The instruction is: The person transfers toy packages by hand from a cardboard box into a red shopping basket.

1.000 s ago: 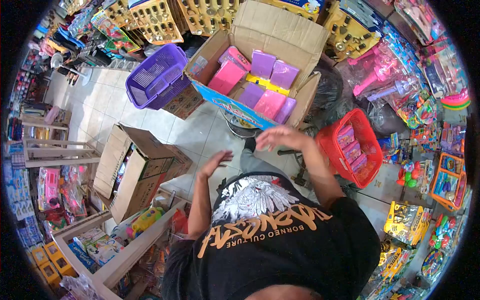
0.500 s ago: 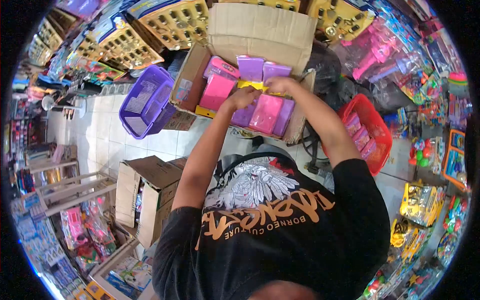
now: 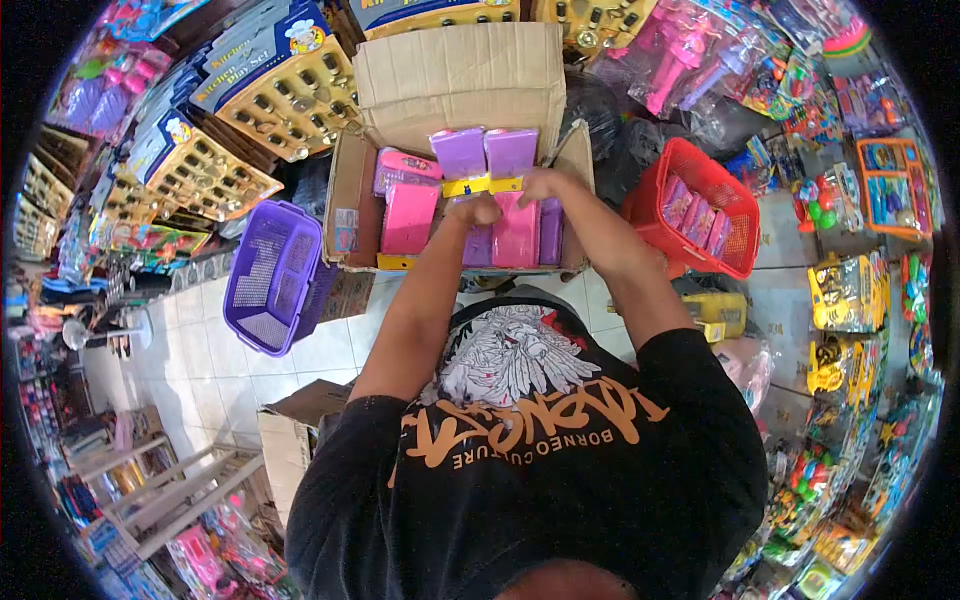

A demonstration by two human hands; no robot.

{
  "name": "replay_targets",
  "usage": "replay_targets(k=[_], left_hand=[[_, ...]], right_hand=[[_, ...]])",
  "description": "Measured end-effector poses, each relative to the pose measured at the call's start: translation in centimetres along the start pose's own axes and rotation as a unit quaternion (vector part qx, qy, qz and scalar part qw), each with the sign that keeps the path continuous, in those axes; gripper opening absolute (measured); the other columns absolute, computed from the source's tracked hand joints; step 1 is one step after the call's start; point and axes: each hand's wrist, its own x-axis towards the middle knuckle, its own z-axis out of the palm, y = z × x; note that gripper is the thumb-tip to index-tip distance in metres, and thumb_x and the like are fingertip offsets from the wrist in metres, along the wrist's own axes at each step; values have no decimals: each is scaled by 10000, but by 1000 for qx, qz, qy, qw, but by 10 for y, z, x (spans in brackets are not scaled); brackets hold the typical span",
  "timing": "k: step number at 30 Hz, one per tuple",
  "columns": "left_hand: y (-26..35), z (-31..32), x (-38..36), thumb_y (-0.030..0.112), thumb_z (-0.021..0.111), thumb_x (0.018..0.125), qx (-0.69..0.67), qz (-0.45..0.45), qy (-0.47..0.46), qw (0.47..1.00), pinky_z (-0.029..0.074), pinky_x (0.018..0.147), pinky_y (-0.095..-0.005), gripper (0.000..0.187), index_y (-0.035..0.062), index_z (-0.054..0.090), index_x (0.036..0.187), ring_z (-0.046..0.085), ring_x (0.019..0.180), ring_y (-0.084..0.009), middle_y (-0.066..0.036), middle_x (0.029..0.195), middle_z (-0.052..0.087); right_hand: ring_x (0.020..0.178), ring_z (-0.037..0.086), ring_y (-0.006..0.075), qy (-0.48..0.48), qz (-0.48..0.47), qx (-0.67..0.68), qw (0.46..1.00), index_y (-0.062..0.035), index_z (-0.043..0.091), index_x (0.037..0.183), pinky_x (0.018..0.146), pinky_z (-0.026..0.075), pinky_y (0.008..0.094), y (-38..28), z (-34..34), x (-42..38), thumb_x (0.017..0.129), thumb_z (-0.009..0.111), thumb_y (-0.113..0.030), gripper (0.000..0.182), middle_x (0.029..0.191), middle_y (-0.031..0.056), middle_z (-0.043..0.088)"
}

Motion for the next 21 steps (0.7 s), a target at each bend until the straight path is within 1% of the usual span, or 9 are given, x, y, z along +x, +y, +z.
replay_targets(k=[2, 3, 4, 5, 7, 10, 15, 19, 21], left_hand=[[-39, 6, 31, 271, 561, 757, 335, 284, 99, 893, 501, 654, -382, 302, -9, 639, 841, 625, 762, -275, -159, 856, 646], [-29, 1, 13, 271, 561, 757, 336, 289, 98, 891, 501, 654, -382, 302, -9, 639, 841, 625, 762, -275, -159, 856, 646], [-5, -13, -25, 264, 531, 787, -22, 163, 100, 981, 501, 630, -378, 285, 10, 631, 868, 624, 733, -246, -135, 839, 640], [18, -26, -61, 258, 502, 817, -377, 12, 86, 922, 501, 606, -374, 271, 28, 623, 896, 623, 703, -216, -112, 821, 634], [33, -37, -93, 278, 463, 860, -431, -28, 122, 893, 497, 587, -346, 298, 63, 571, 1035, 613, 685, -173, -80, 812, 614], [25, -42, -114, 346, 418, 899, -594, 40, 114, 795, 492, 674, -303, 380, 90, 488, 1171, 615, 711, -188, -89, 816, 609], [39, -55, -168, 375, 344, 937, -622, 99, 97, 771, 487, 687, -294, 424, 107, 400, 1261, 620, 781, -199, -106, 882, 606], [45, -65, -194, 429, 338, 931, -693, 136, 98, 701, 497, 777, -334, 488, 116, 336, 1305, 609, 906, -228, -140, 1036, 565], [45, -66, -199, 440, 339, 929, -730, 164, 72, 660, 495, 817, -355, 502, 124, 314, 1317, 597, 958, -241, -148, 1090, 545]], right_hand=[[831, 587, 249, -38, 29, 247, 968, 13, 554, 1045, 694, 541, 379, -1, -16, -25, 628, 796, -258, 554, 936, 153, 592], [831, 587, 249, -36, 33, 249, 967, 13, 554, 1045, 694, 541, 379, -3, -21, -38, 628, 796, -258, 554, 936, 153, 592], [828, 575, 207, 27, 16, 312, 950, -18, 563, 1013, 652, 532, 359, -6, -26, -53, 659, 775, -253, 475, 931, 109, 581], [825, 563, 165, 89, -3, 370, 925, -49, 573, 981, 610, 523, 339, -11, -32, -68, 690, 754, -248, 396, 926, 66, 570], [856, 569, 166, 108, -7, 440, 892, -44, 542, 1037, 674, 518, 321, -16, -43, -96, 747, 706, -234, 384, 1003, 74, 564], [883, 571, 163, 176, -39, 515, 838, -25, 538, 1085, 724, 506, 310, -27, -50, -138, 774, 682, -221, 395, 1018, 83, 573], [883, 592, 168, 329, -115, 540, 766, -6, 511, 1178, 706, 516, 297, -63, -48, -174, 757, 692, -160, 483, 986, 87, 608], [950, 565, 165, 465, -212, 473, 717, 9, 544, 1144, 828, 450, 279, -121, -30, -181, 736, 690, -58, 439, 1012, 93, 600], [1044, 529, 214, 523, -293, 249, 760, -32, 584, 1114, 911, 406, 317, -144, -22, -192, 707, 700, -47, 423, 1029, 133, 588]])
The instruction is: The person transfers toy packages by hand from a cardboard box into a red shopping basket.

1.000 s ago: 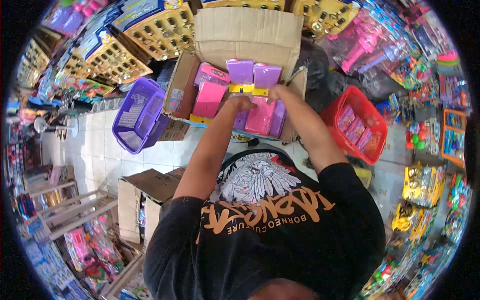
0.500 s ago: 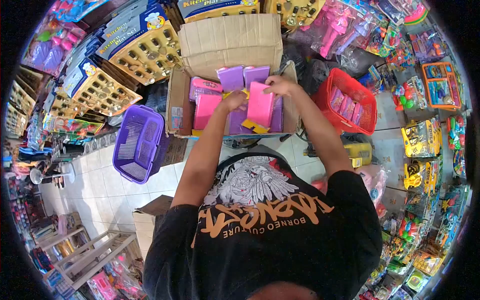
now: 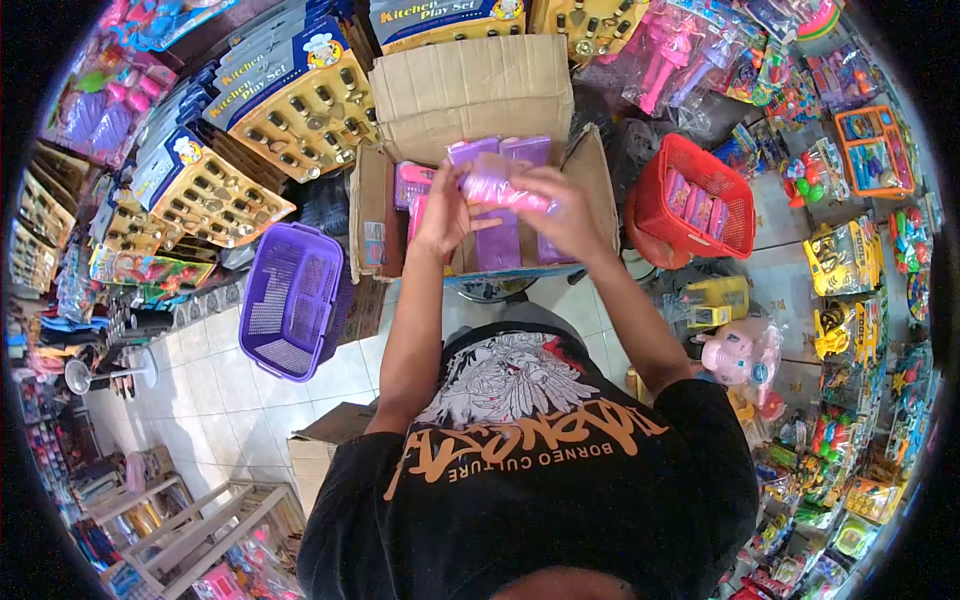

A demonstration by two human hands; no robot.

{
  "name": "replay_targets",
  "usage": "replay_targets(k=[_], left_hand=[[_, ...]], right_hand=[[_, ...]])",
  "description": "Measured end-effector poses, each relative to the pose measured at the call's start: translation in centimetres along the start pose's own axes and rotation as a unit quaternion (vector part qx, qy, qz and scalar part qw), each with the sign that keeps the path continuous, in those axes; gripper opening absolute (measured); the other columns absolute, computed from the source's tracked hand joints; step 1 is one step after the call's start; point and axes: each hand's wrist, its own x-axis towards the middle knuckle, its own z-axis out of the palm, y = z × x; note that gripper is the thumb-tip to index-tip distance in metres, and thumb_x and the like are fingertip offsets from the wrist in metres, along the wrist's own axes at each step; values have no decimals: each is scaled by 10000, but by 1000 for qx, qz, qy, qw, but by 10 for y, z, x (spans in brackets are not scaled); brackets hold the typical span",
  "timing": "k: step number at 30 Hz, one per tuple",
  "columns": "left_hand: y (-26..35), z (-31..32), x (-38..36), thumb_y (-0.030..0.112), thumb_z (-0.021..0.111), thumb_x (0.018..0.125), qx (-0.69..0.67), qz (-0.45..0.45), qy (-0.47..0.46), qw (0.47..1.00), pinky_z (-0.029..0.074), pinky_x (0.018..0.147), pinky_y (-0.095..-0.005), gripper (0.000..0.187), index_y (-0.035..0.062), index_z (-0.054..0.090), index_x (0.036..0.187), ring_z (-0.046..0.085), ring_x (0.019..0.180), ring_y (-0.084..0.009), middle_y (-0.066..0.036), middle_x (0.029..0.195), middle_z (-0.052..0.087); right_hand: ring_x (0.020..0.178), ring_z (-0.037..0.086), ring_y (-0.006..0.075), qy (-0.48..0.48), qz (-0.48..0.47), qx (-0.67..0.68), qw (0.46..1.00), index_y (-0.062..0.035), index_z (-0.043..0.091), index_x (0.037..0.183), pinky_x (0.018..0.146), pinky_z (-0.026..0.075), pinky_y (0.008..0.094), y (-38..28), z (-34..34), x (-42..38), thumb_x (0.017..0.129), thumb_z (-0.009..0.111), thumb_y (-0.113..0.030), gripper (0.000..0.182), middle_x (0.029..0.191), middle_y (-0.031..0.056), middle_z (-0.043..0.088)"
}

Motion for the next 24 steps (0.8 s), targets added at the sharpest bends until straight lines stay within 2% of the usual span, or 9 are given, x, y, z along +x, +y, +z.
replay_targets(k=[2, 7, 8, 10, 11, 13, 18, 21, 24], left_hand=[[1, -1, -3, 571, 412, 858, -104, 33, -21, 994, 452, 898, -391, 658, 121, 308, 1326, 545, 1057, -268, -134, 1150, 519], [-10, -17, -4, 184, 588, 825, -37, 128, 9, 991, 423, 939, -375, 594, 90, 286, 1328, 469, 1136, -217, -102, 1248, 442], [-11, -20, -4, 184, 588, 825, -38, 132, 10, 991, 423, 939, -375, 594, 90, 286, 1328, 469, 1136, -217, -102, 1248, 442], [-13, -25, -3, 150, 582, 810, -52, 184, -2, 981, 421, 940, -372, 584, 90, 295, 1315, 480, 1118, -214, -104, 1209, 462], [-13, -25, -4, 150, 582, 810, -53, 187, -1, 981, 421, 940, -372, 584, 90, 295, 1315, 480, 1118, -214, -104, 1209, 462], [-11, -25, -6, 40, 554, 776, -79, 188, 2, 979, 489, 830, -331, 605, 123, 294, 1316, 552, 1000, -194, -104, 1160, 505], [-12, -35, -5, 90, 558, 827, -37, 167, 44, 984, 488, 809, -311, 426, 79, 402, 1224, 582, 925, -167, -86, 1069, 565], [-15, -48, -4, 146, 558, 862, -43, 172, 89, 980, 488, 796, -299, 330, 59, 464, 1165, 590, 904, -151, -77, 1043, 583], [-17, -52, -13, 220, 532, 892, -15, 245, 151, 958, 465, 815, -290, 324, 39, 477, 1155, 576, 937, -138, -53, 1042, 583]], right_hand=[[1112, 478, 239, -37, 4, 11, 999, -53, 601, 1095, 947, 374, 344, -6, 14, -9, 690, 718, -66, 421, 1101, 150, 545], [1285, 290, 287, -15, -8, -53, 998, -96, 526, 1177, 997, 315, 424, -20, 23, -17, 669, 767, -204, 573, 1368, 145, 295], [1285, 290, 287, -18, -12, -53, 998, -96, 526, 1177, 997, 315, 424, -14, 24, -20, 669, 767, -204, 573, 1368, 145, 295], [1246, 338, 255, 37, 155, 27, 987, -105, 408, 1266, 966, 350, 414, -4, 26, -23, 708, 746, -201, 659, 1342, 155, 317], [1139, 435, 215, 44, 276, 180, 943, -98, 353, 1292, 914, 394, 378, -9, 29, -21, 749, 715, -169, 656, 1246, 127, 422], [1058, 476, 190, 38, 273, 185, 943, -86, 364, 1277, 875, 415, 345, 12, 37, -25, 762, 700, -148, 617, 1164, 99, 470], [885, 548, 131, -22, 276, 165, 946, -50, 417, 1214, 772, 456, 262, 23, 40, -16, 780, 674, -103, 507, 975, 42, 553], [837, 556, 106, -67, 189, 178, 963, -54, 503, 1126, 703, 479, 248, 40, 43, -8, 810, 648, -128, 356, 968, 42, 560], [785, 587, 134, -142, 291, 175, 930, -41, 515, 1110, 614, 474, 266, 73, 41, 5, 828, 631, -215, 351, 979, 68, 587]])
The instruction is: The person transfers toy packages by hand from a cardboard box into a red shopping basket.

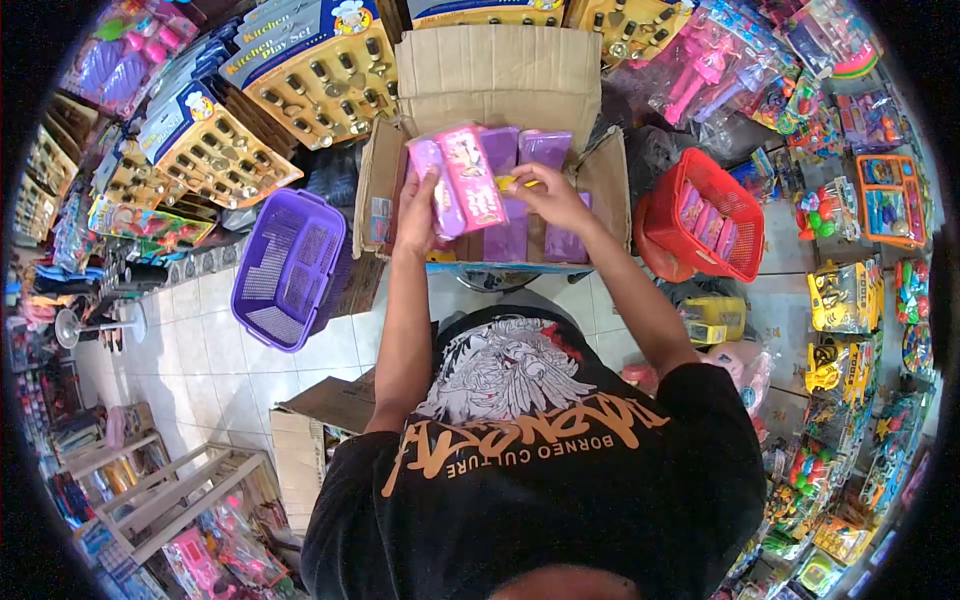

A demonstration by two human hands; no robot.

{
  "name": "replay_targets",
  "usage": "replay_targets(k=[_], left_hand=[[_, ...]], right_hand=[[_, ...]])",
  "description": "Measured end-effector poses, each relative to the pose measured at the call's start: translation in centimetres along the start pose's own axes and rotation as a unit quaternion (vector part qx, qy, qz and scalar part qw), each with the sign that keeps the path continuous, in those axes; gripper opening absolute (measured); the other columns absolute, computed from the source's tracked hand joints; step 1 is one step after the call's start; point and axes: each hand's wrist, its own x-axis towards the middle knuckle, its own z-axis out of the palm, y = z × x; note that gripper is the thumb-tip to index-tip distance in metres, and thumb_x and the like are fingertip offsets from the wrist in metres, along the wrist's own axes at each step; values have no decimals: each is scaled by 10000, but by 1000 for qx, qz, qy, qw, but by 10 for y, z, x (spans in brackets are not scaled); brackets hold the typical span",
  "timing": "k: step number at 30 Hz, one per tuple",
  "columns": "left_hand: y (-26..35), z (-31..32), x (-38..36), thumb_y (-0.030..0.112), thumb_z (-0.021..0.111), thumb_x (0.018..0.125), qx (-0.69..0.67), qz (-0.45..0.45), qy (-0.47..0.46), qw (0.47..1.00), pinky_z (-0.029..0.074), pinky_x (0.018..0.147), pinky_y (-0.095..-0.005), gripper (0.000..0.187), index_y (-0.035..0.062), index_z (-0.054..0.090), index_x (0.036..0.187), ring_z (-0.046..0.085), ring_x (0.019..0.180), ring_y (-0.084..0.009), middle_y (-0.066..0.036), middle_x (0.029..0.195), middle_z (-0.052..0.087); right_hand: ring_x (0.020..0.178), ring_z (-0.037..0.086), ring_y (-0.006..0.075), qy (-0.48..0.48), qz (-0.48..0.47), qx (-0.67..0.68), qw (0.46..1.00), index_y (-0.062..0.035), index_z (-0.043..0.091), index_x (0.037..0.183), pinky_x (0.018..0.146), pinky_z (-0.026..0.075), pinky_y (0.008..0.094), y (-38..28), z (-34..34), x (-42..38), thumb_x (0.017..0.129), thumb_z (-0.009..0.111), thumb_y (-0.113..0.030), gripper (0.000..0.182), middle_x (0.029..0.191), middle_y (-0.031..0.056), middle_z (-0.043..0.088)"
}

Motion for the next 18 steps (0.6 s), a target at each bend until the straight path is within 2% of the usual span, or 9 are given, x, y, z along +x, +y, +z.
replay_targets(k=[2, 4, 5, 7, 8, 10, 11, 14, 18], left_hand=[[3, -13, -1, 247, 496, 907, -5, 9, 38, 999, 447, 841, -293, 331, 39, 473, 1163, 568, 949, -139, -58, 1048, 580], [10, -22, -2, 264, 457, 918, -7, 24, 54, 998, 441, 845, -294, 329, 48, 472, 1165, 566, 946, -145, -61, 1058, 577], [13, -26, -4, 261, 459, 917, -9, 32, 62, 998, 441, 848, -296, 333, 47, 463, 1172, 566, 948, -147, -61, 1059, 576], [20, -28, -9, 259, 462, 916, -10, 45, 75, 996, 440, 851, -298, 337, 47, 455, 1178, 566, 951, -150, -61, 1061, 575], [24, -27, -14, 265, 457, 912, 4, 57, 88, 994, 438, 859, -308, 338, 50, 459, 1173, 563, 958, -158, -60, 1068, 570], [27, -29, -20, 271, 452, 909, 14, 73, 109, 991, 437, 867, -318, 339, 53, 462, 1168, 560, 965, -165, -59, 1074, 565], [27, -32, -22, 267, 452, 909, 27, 62, 118, 991, 430, 870, -313, 343, 51, 456, 1176, 554, 967, -160, -60, 1079, 560], [24, -39, -30, 261, 453, 909, 32, 53, 135, 989, 419, 876, -304, 355, 47, 443, 1192, 543, 973, -151, -59, 1085, 552], [26, -36, -40, 258, 458, 910, 28, 64, 135, 988, 407, 885, -287, 374, 44, 430, 1215, 534, 984, -144, -50, 1089, 544]], right_hand=[[768, 598, 158, -35, 25, -34, 999, -45, 495, 1165, 610, 501, 270, 26, -8, 19, 833, 616, -310, 442, 1032, 101, 579], [739, 607, 181, -166, 272, -191, 928, -57, 421, 1254, 610, 529, 268, 39, -9, 30, 797, 651, -348, 589, 1059, 126, 564], [739, 607, 181, -171, 271, -192, 928, -57, 421, 1254, 610, 529, 268, 45, -5, 31, 797, 651, -348, 589, 1059, 126, 564], [1018, 554, 265, -300, 312, -266, 861, -59, 236, 1366, 711, 528, 375, 59, 12, 37, 766, 619, -500, 837, 1147, 174, 535], [1018, 554, 265, -304, 309, -269, 860, -59, 236, 1366, 711, 528, 375, 82, 26, 45, 766, 619, -500, 837, 1147, 174, 535], [1144, 478, 321, -226, 213, -488, 816, 15, 126, 1383, 909, 430, 411, 128, 55, 62, 760, 532, -606, 969, 1286, 226, 432], [1210, 413, 339, -233, 242, -493, 803, 60, 45, 1377, 1021, 306, 394, 113, 62, 61, 739, 463, -679, 1062, 1328, 242, 378], [1202, 431, 304, -224, 288, -500, 786, 46, 41, 1382, 999, 336, 386, 79, 75, 56, 742, 474, -664, 1050, 1327, 229, 389], [1223, 399, 307, -279, 261, -485, 787, 15, 35, 1391, 1011, 323, 390, 110, 78, 68, 738, 490, -648, 1035, 1358, 212, 343]])
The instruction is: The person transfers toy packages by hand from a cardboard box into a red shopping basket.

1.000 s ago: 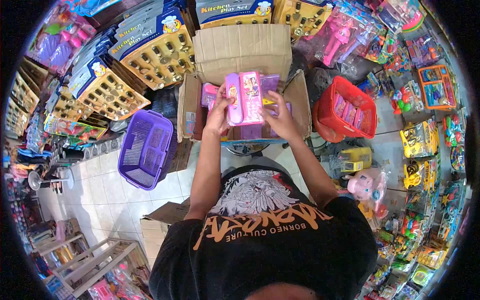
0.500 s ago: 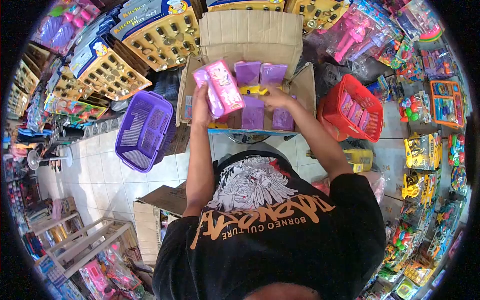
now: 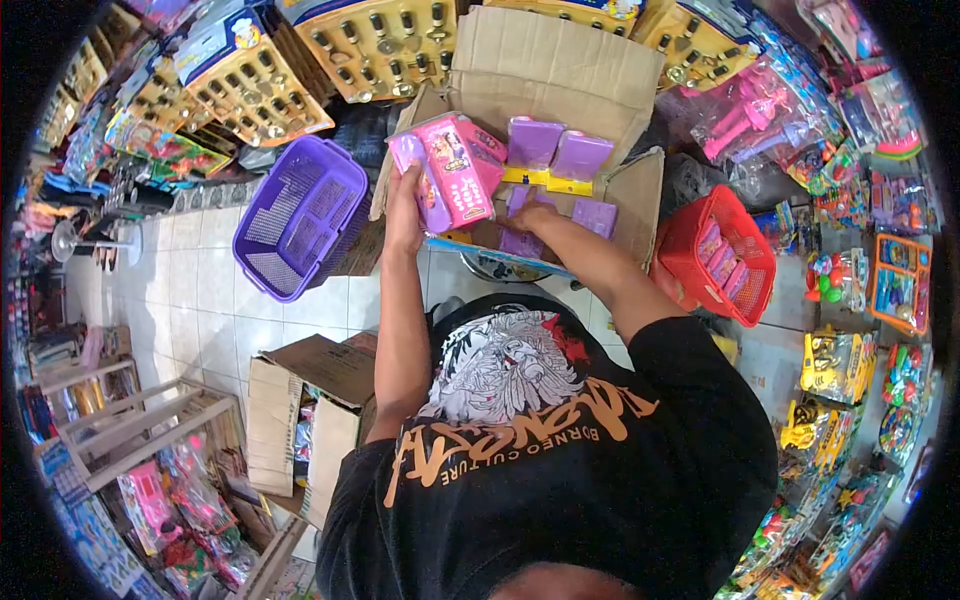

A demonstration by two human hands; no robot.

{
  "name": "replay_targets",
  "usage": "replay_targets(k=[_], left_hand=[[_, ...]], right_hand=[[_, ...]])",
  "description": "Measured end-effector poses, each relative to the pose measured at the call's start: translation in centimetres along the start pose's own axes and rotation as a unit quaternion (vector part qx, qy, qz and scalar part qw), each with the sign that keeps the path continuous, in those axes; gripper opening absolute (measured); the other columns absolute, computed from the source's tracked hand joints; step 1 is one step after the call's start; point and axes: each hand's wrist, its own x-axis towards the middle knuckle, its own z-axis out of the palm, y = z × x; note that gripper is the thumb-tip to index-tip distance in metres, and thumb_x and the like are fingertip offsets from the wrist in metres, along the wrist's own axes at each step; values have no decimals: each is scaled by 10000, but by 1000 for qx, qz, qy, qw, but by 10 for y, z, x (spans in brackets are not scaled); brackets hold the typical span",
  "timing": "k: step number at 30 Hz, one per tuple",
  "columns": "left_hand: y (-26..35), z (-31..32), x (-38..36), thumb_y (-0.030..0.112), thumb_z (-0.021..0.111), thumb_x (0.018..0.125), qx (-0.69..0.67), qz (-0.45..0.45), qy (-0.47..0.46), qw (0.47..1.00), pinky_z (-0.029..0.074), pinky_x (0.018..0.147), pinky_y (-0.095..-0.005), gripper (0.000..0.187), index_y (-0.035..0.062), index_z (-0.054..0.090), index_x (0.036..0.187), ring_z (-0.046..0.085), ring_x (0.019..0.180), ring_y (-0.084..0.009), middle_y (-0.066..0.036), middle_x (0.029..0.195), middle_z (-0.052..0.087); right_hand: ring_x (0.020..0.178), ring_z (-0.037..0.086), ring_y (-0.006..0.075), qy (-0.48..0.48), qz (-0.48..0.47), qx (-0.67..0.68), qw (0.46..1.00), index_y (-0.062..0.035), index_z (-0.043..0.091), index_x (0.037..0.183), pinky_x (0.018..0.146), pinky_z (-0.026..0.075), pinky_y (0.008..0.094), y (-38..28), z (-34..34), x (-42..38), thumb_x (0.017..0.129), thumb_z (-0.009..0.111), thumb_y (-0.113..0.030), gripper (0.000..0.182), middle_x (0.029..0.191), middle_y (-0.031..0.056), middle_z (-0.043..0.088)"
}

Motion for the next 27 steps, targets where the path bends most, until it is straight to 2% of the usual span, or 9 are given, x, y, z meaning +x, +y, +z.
replay_targets(k=[9, 10, 12, 14, 16, 18, 19, 23, 27], left_hand=[[-2, -5, 8, 274, 460, 912, -15, -16, -17, 1000, 399, 914, -297, 397, 42, 420, 1231, 524, 1037, -153, -55, 1138, 538], [-1, -4, 10, 275, 457, 913, -21, -9, -21, 1000, 397, 923, -302, 400, 42, 418, 1235, 523, 1050, -161, -60, 1153, 536], [-2, -4, 15, 275, 449, 913, -27, -13, -43, 999, 391, 935, -311, 401, 43, 418, 1239, 520, 1066, -174, -74, 1168, 534], [-4, -4, 21, 268, 444, 911, -60, -32, -50, 996, 398, 930, -321, 397, 45, 421, 1238, 526, 1060, -179, -80, 1168, 535], [-4, -1, 25, 266, 440, 909, -46, -36, -51, 997, 411, 918, -330, 384, 47, 433, 1224, 542, 1033, -187, -78, 1145, 549], [-3, 3, 28, 267, 442, 907, -53, -37, -60, 996, 426, 902, -336, 375, 49, 441, 1212, 563, 996, -193, -77, 1114, 567], [-5, 6, 29, 237, 456, 908, -80, -50, -39, 995, 465, 798, -297, 294, 54, 472, 1138, 580, 882, -146, -60, 1001, 583], [-20, 1, 46, 252, 464, 905, -69, -55, -79, 993, 464, 815, -305, 293, 59, 468, 1124, 577, 904, -152, -58, 1008, 575], [-13, 22, 33, 240, 477, 905, -51, -65, -85, 993, 487, 766, -296, 280, 71, 446, 1125, 589, 864, -148, -62, 1004, 575]], right_hand=[[1279, 314, 315, -68, -98, 29, 992, -69, 21, 1416, 1043, 286, 402, 43, 8, 35, 730, 533, -607, 1010, 1438, 166, 220], [1132, 434, 296, -55, -54, 216, 973, -151, -13, 1413, 972, 346, 436, 43, 4, 0, 752, 546, -566, 960, 1262, 157, 389], [986, 553, 277, -35, -5, 401, 916, -232, -47, 1409, 901, 406, 470, 43, -17, -52, 774, 560, -525, 926, 1085, 148, 558], [1176, 399, 314, -152, -128, 544, 815, -146, -13, 1409, 924, 381, 495, 48, -32, -78, 720, 663, -420, 1003, 1389, 108, 265], [1154, 438, 283, -119, -105, 570, 806, -67, 134, 1391, 922, 397, 456, 62, -30, -67, 757, 626, -396, 867, 1321, 119, 378], [1111, 488, 250, -164, -222, 728, 627, -23, 329, 1308, 946, 389, 432, 72, -31, -67, 788, 583, -378, 679, 1201, 110, 506], [1030, 553, 226, -69, -280, 740, 607, -36, 455, 1222, 932, 415, 412, 78, -31, -69, 816, 551, -411, 561, 1105, 110, 572], [931, 605, 246, -42, -301, 833, 462, -24, 458, 1215, 843, 489, 404, 92, -39, -70, 816, 543, -508, 633, 1110, 155, 568], [928, 605, 267, -7, -298, 824, 482, -11, 460, 1201, 836, 488, 425, 70, -61, -122, 810, 581, -441, 593, 1092, 166, 579]])
